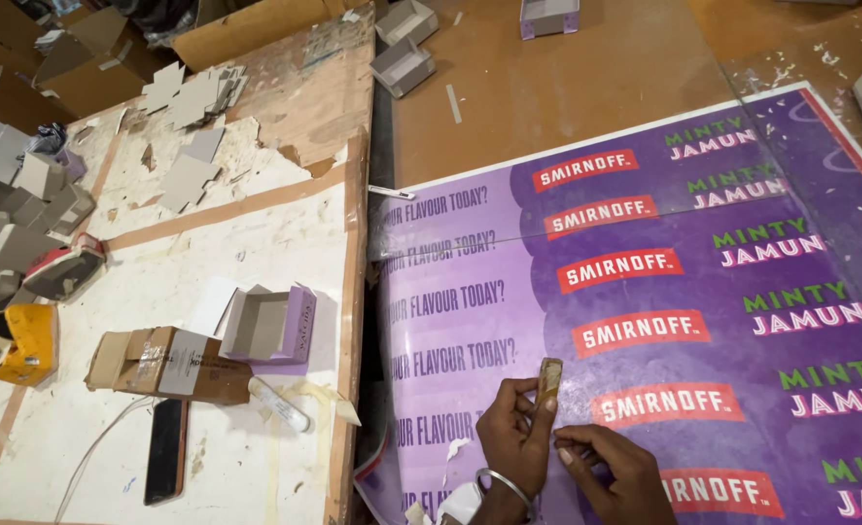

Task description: The person assembles small purple cardboard boxes by folding the flaps and pressing the edges to form the shape. They handle each box individually, folding and tucking the sides, then place the finished boxes on the table.

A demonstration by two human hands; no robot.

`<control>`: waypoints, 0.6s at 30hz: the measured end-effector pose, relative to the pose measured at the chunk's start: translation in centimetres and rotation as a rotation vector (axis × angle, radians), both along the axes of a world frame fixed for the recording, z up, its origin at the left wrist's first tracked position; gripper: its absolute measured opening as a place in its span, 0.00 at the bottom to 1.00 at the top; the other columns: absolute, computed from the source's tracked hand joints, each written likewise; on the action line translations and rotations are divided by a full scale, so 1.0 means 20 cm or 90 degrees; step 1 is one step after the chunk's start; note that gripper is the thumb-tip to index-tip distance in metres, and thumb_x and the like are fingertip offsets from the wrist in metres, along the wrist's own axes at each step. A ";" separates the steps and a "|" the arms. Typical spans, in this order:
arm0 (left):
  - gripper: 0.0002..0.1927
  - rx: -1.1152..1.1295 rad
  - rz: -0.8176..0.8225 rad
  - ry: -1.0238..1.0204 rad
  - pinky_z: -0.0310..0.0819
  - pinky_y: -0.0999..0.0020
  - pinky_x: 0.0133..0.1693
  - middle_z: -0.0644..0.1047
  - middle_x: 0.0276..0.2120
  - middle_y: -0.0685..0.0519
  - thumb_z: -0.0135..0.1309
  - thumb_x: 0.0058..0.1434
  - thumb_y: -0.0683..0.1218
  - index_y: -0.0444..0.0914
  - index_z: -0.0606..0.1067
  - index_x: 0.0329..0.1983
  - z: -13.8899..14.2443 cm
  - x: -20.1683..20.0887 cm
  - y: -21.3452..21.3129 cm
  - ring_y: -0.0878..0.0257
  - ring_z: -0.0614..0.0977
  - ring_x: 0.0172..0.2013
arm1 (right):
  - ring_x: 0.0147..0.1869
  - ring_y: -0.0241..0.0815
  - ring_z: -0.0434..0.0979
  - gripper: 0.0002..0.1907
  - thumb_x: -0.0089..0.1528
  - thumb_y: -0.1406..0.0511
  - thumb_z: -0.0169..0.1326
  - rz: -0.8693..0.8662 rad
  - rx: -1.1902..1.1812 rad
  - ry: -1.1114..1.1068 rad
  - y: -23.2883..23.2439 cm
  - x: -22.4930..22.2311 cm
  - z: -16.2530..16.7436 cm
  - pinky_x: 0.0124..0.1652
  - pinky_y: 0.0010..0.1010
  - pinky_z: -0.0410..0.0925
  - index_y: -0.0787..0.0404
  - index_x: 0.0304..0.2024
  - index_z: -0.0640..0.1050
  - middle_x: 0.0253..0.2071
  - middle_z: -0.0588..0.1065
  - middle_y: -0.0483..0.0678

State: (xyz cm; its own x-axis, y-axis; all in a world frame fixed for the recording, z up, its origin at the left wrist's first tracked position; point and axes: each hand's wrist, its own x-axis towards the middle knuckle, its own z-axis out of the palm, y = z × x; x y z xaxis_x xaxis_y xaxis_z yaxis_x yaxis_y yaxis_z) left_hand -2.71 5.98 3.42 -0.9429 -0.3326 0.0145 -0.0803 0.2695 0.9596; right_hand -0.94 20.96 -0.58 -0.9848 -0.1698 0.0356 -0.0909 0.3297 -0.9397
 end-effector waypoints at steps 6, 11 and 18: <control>0.11 -0.017 -0.001 0.014 0.58 0.74 0.20 0.72 0.18 0.57 0.63 0.59 0.45 0.35 0.80 0.42 -0.02 0.02 0.00 0.73 0.67 0.18 | 0.31 0.36 0.84 0.13 0.57 0.64 0.62 -0.012 0.023 -0.061 0.00 0.03 0.09 0.33 0.28 0.75 0.60 0.44 0.83 0.31 0.83 0.46; 0.12 -0.029 -0.002 0.038 0.58 0.74 0.21 0.73 0.18 0.58 0.63 0.60 0.46 0.35 0.80 0.43 -0.03 0.01 0.00 0.73 0.68 0.18 | 0.32 0.35 0.84 0.12 0.58 0.64 0.61 0.003 -0.002 -0.041 -0.01 0.01 0.15 0.33 0.28 0.75 0.60 0.43 0.82 0.30 0.83 0.46; 0.12 -0.027 0.002 0.029 0.56 0.74 0.20 0.72 0.18 0.58 0.64 0.59 0.45 0.35 0.80 0.43 -0.05 0.01 0.00 0.73 0.66 0.17 | 0.36 0.37 0.83 0.12 0.60 0.63 0.59 0.024 -0.009 -0.004 0.01 0.02 0.18 0.37 0.29 0.76 0.61 0.44 0.82 0.34 0.83 0.47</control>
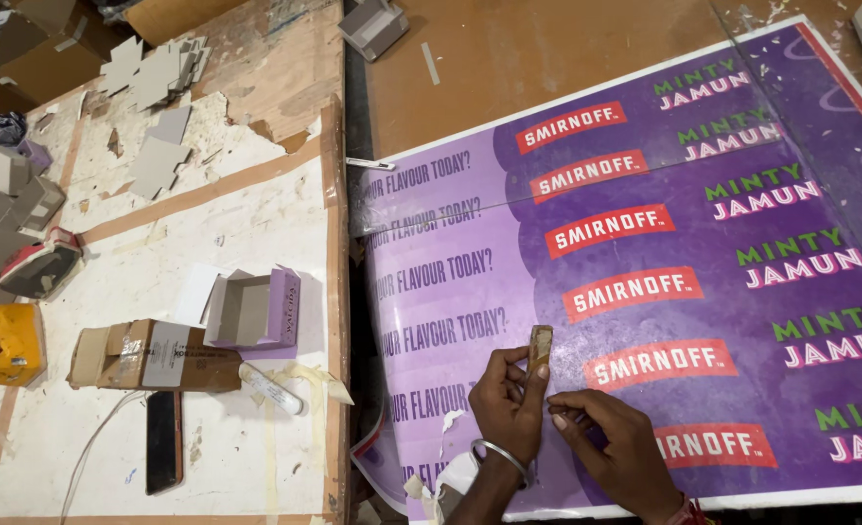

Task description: The person assembles small purple cardboard boxes by folding the flaps and pressing the edges to form the shape. They handle each box individually, folding and tucking the sides, then place the finished boxes on the table.

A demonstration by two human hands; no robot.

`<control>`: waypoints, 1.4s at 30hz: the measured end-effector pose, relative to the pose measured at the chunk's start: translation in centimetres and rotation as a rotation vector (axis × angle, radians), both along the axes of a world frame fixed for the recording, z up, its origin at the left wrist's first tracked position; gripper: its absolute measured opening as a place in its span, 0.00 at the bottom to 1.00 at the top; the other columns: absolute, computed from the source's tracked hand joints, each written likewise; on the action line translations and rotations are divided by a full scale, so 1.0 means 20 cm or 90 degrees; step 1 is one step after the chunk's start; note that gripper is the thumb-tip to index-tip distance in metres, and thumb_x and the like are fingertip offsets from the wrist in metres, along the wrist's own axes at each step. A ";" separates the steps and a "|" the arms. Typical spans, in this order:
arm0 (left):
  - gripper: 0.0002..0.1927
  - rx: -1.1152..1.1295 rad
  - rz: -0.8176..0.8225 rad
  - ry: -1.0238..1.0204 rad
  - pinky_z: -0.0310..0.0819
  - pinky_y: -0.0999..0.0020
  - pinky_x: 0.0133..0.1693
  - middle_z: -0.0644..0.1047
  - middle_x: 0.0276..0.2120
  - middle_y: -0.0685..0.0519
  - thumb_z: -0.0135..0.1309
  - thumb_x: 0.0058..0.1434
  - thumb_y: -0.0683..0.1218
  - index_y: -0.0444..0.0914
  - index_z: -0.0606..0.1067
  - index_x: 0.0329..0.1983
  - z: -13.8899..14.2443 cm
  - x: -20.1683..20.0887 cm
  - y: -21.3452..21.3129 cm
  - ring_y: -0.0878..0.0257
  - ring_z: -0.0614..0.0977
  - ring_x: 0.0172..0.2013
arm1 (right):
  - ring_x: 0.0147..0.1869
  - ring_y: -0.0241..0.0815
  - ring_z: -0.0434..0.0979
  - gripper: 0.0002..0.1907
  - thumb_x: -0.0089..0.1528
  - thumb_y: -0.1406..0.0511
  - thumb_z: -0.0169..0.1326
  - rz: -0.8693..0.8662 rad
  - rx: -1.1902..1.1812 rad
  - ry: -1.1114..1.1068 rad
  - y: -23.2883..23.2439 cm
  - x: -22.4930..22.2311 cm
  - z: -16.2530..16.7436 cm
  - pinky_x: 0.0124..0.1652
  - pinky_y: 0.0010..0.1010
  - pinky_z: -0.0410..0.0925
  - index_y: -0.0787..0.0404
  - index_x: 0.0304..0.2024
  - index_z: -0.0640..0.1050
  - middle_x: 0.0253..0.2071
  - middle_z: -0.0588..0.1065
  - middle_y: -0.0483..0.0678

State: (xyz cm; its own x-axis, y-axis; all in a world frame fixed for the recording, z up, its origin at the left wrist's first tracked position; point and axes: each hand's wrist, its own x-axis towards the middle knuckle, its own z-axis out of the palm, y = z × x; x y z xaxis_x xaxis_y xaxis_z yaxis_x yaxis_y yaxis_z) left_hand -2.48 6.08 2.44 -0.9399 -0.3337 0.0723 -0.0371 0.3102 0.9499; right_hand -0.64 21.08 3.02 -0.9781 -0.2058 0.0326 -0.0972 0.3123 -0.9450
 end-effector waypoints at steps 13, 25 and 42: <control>0.11 -0.010 0.005 0.001 0.55 0.73 0.19 0.71 0.18 0.58 0.65 0.58 0.44 0.35 0.80 0.42 -0.01 -0.01 0.01 0.73 0.65 0.16 | 0.36 0.38 0.82 0.12 0.59 0.63 0.60 0.003 0.000 0.016 0.01 0.00 -0.02 0.37 0.29 0.76 0.61 0.43 0.82 0.34 0.83 0.46; 0.12 -0.011 0.003 -0.009 0.55 0.73 0.19 0.72 0.16 0.58 0.65 0.58 0.45 0.35 0.81 0.42 -0.01 -0.01 0.01 0.73 0.65 0.16 | 0.36 0.37 0.83 0.12 0.59 0.63 0.60 0.007 -0.006 -0.018 0.01 0.00 -0.06 0.33 0.28 0.77 0.61 0.44 0.82 0.34 0.83 0.45; 0.11 -0.022 0.012 -0.039 0.55 0.74 0.21 0.71 0.17 0.60 0.65 0.57 0.43 0.36 0.81 0.43 0.00 -0.01 0.03 0.74 0.64 0.18 | 0.55 0.55 0.80 0.19 0.54 0.63 0.63 -0.360 0.307 0.426 0.16 0.05 0.00 0.65 0.54 0.59 0.60 0.47 0.77 0.46 0.80 0.53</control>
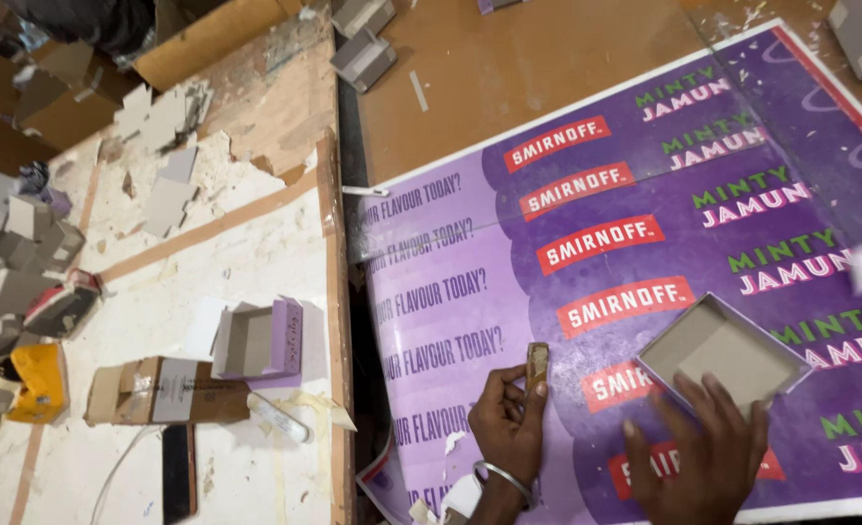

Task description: The person assembles small purple cardboard boxes by folding the flaps and pressing the edges to form the shape. They handle each box individually, folding and tucking the sides, then place the finished boxes on the table.

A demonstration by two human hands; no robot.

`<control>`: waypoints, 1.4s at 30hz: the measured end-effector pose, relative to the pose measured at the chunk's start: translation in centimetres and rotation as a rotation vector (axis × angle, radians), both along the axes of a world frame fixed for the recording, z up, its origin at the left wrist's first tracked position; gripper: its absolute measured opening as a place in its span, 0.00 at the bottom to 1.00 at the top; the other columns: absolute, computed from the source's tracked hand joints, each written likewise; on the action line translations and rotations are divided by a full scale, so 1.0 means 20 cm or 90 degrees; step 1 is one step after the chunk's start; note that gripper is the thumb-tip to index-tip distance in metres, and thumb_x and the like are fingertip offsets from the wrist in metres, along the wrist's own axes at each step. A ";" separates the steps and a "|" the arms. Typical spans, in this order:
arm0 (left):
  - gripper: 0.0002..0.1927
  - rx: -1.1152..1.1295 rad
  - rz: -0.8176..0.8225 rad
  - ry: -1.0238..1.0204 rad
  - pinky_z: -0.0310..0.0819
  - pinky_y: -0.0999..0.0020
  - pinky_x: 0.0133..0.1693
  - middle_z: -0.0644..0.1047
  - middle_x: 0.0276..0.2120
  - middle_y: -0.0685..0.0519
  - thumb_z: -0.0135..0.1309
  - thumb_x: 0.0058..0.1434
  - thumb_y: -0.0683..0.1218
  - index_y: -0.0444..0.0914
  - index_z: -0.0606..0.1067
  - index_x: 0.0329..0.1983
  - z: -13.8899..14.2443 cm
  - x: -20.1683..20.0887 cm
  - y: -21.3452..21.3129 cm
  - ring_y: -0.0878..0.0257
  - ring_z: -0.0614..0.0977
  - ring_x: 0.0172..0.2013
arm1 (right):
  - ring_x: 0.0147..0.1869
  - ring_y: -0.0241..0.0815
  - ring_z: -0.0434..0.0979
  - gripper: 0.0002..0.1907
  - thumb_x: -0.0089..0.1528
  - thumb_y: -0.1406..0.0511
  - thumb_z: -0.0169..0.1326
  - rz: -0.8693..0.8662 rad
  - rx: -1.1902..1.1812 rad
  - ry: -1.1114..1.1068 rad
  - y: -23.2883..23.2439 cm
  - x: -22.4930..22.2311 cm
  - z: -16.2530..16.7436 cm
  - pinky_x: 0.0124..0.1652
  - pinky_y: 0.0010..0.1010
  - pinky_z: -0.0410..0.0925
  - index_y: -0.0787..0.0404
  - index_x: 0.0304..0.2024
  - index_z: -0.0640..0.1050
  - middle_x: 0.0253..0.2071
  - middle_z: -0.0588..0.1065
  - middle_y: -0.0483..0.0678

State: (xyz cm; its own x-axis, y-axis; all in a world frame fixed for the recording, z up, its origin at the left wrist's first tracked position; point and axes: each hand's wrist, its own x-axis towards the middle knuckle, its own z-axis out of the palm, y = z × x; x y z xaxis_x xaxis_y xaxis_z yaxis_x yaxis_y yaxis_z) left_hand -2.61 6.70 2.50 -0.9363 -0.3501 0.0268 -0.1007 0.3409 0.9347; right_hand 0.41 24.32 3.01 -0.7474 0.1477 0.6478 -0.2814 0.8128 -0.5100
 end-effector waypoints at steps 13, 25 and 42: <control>0.11 -0.038 0.006 0.021 0.55 0.75 0.20 0.71 0.17 0.61 0.65 0.58 0.45 0.37 0.82 0.42 -0.02 -0.01 0.01 0.74 0.65 0.17 | 0.62 0.46 0.75 0.13 0.64 0.65 0.61 0.011 -0.262 0.045 0.11 0.07 -0.05 0.68 0.43 0.62 0.61 0.49 0.74 0.50 0.76 0.51; 0.12 -0.019 -0.008 0.075 0.55 0.78 0.23 0.69 0.19 0.62 0.65 0.59 0.43 0.35 0.81 0.45 -0.05 0.04 0.03 0.76 0.64 0.20 | 0.58 0.42 0.80 0.17 0.67 0.70 0.57 0.106 -0.458 -0.129 0.14 0.08 0.02 0.57 0.30 0.73 0.68 0.57 0.70 0.54 0.78 0.52; 0.12 0.067 0.000 0.064 0.55 0.77 0.21 0.71 0.19 0.61 0.65 0.58 0.43 0.36 0.81 0.44 0.00 0.04 -0.01 0.75 0.64 0.19 | 0.45 0.37 0.83 0.23 0.57 0.69 0.60 0.196 -0.020 -0.266 0.13 -0.11 0.24 0.40 0.31 0.77 0.56 0.55 0.78 0.62 0.74 0.47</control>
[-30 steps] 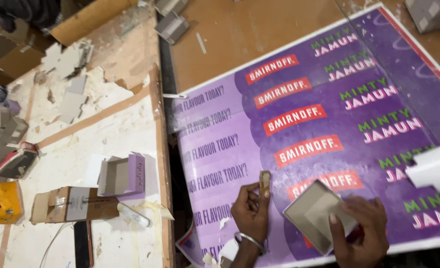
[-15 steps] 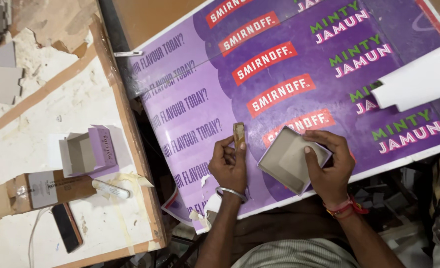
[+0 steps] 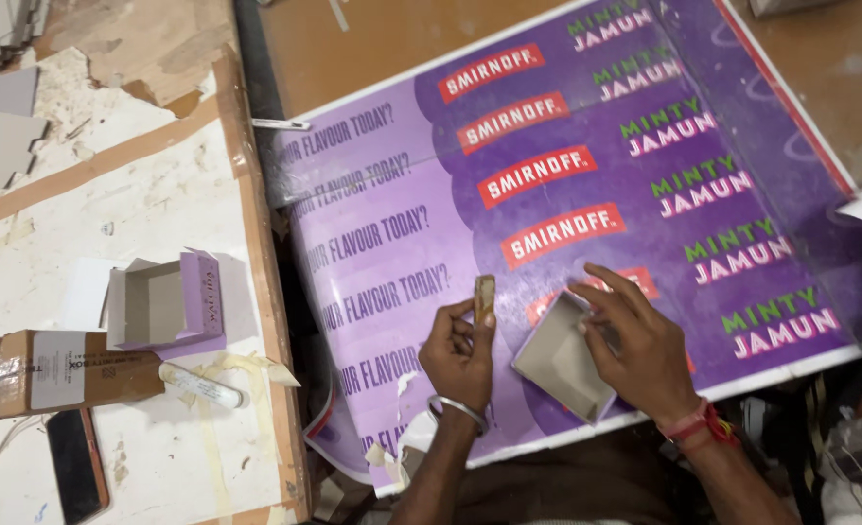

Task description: The person assembles small purple cardboard boxes by folding the flaps and pressing the edges to form the shape. They handle each box individually, folding and tucking the sides, then place the finished boxes on the table.

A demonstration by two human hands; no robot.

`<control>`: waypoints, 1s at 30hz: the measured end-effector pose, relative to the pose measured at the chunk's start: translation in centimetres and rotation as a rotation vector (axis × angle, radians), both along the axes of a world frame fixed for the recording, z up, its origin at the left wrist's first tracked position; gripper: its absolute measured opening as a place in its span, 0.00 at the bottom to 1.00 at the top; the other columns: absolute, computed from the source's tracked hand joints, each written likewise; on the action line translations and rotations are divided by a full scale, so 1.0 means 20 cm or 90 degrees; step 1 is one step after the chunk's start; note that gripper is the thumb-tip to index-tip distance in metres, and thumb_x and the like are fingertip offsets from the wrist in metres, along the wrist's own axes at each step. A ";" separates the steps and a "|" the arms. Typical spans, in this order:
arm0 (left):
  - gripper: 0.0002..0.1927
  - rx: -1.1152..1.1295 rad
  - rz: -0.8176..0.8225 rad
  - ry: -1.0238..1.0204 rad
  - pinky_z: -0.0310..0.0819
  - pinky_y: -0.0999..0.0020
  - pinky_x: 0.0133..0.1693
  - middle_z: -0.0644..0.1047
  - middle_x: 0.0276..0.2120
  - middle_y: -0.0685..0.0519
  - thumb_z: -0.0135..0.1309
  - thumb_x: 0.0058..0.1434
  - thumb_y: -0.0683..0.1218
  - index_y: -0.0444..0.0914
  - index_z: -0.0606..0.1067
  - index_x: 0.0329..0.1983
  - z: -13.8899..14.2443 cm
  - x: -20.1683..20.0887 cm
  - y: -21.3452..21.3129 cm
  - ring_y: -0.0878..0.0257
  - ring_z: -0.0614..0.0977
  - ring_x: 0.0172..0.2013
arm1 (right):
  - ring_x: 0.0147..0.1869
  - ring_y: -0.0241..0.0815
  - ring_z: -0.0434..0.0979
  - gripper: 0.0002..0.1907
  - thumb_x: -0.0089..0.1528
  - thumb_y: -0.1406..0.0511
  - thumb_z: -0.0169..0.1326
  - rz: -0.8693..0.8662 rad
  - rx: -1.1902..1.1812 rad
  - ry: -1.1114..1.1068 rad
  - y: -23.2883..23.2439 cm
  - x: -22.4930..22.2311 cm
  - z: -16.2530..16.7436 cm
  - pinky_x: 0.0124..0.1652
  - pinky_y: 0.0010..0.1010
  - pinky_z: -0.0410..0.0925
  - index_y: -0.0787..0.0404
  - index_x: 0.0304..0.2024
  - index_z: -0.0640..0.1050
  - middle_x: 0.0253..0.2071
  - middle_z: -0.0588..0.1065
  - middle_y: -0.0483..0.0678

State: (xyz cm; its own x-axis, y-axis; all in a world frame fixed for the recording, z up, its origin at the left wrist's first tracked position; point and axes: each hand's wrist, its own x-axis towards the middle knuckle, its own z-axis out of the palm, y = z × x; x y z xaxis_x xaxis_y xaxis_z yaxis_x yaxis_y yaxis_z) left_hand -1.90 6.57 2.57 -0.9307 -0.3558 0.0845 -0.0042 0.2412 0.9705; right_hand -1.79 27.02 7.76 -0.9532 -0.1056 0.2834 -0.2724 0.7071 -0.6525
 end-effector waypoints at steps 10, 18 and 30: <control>0.12 0.045 -0.023 -0.045 0.55 0.76 0.20 0.71 0.19 0.60 0.64 0.58 0.43 0.36 0.81 0.44 -0.01 -0.01 -0.03 0.75 0.64 0.18 | 0.41 0.35 0.78 0.14 0.55 0.52 0.67 -0.059 0.341 -0.109 0.10 -0.03 0.01 0.49 0.37 0.67 0.49 0.39 0.85 0.37 0.81 0.35; 0.12 0.018 -0.033 -0.022 0.56 0.76 0.19 0.72 0.18 0.60 0.64 0.59 0.43 0.35 0.80 0.44 -0.01 -0.02 -0.04 0.75 0.65 0.17 | 0.47 0.41 0.79 0.06 0.54 0.63 0.60 0.006 0.342 -0.046 0.03 0.00 0.04 0.43 0.38 0.71 0.52 0.34 0.83 0.47 0.81 0.37; 0.12 0.002 -0.039 -0.019 0.56 0.75 0.19 0.72 0.19 0.59 0.64 0.59 0.46 0.36 0.80 0.44 -0.02 -0.02 -0.04 0.74 0.66 0.17 | 0.48 0.40 0.80 0.06 0.53 0.64 0.60 0.013 0.277 -0.034 -0.02 0.05 0.02 0.36 0.32 0.75 0.54 0.33 0.83 0.47 0.82 0.39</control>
